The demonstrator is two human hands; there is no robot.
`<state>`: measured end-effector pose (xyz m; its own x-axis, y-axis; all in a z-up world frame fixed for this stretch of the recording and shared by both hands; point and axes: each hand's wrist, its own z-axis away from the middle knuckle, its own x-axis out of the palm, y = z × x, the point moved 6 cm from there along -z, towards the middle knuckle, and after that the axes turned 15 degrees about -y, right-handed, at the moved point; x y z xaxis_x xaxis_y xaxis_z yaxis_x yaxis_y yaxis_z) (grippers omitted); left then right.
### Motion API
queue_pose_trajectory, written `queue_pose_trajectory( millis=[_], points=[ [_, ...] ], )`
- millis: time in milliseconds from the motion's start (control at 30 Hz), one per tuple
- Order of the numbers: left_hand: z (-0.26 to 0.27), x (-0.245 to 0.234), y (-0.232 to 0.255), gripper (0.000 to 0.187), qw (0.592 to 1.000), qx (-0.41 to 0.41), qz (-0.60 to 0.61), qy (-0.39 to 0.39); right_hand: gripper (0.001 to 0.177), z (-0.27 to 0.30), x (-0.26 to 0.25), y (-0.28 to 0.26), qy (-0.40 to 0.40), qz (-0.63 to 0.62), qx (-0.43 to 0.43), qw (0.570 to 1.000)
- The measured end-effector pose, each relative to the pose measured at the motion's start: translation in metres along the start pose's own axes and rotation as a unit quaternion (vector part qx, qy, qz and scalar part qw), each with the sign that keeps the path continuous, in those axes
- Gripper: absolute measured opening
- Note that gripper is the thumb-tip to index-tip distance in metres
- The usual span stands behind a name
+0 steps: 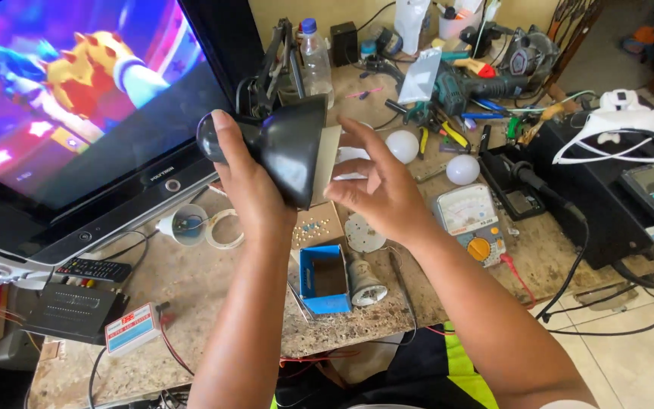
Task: Testing and soldering LED components onto a circuit board at a repair station.
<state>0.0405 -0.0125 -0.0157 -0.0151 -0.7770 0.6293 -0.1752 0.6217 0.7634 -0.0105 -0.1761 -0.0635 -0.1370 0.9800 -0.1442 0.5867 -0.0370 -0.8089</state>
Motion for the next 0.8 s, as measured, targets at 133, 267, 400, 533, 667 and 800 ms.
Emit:
queue_pose_trajectory(
  millis=[133,267,400,533,667,800],
  points=[
    [0.010,0.002,0.006,0.078,0.999,-0.032,-0.009,0.008,0.095,-0.001,0.006,-0.017,-0.036,-0.001,0.035,0.999],
    [0.015,0.000,0.010,0.084,0.999,-0.050,-0.014,0.013,0.072,-0.004,0.005,0.003,-0.040,-0.035,0.106,0.993],
    [0.012,-0.006,0.011,0.080,0.999,-0.034,-0.004,0.009,0.063,-0.005,0.010,-0.006,-0.022,0.004,0.052,0.998],
    [0.009,-0.012,0.004,0.079,0.999,-0.037,-0.006,0.014,0.061,0.000,0.015,-0.015,0.018,0.041,0.004,0.999],
    [0.016,-0.010,0.006,0.079,0.999,-0.046,-0.007,0.017,0.076,-0.002,0.013,-0.013,-0.016,-0.001,0.035,0.999],
    [0.007,-0.021,-0.010,0.069,1.000,-0.009,-0.013,0.008,0.088,0.001,0.002,0.005,-0.034,-0.011,0.055,0.998]
  ],
)
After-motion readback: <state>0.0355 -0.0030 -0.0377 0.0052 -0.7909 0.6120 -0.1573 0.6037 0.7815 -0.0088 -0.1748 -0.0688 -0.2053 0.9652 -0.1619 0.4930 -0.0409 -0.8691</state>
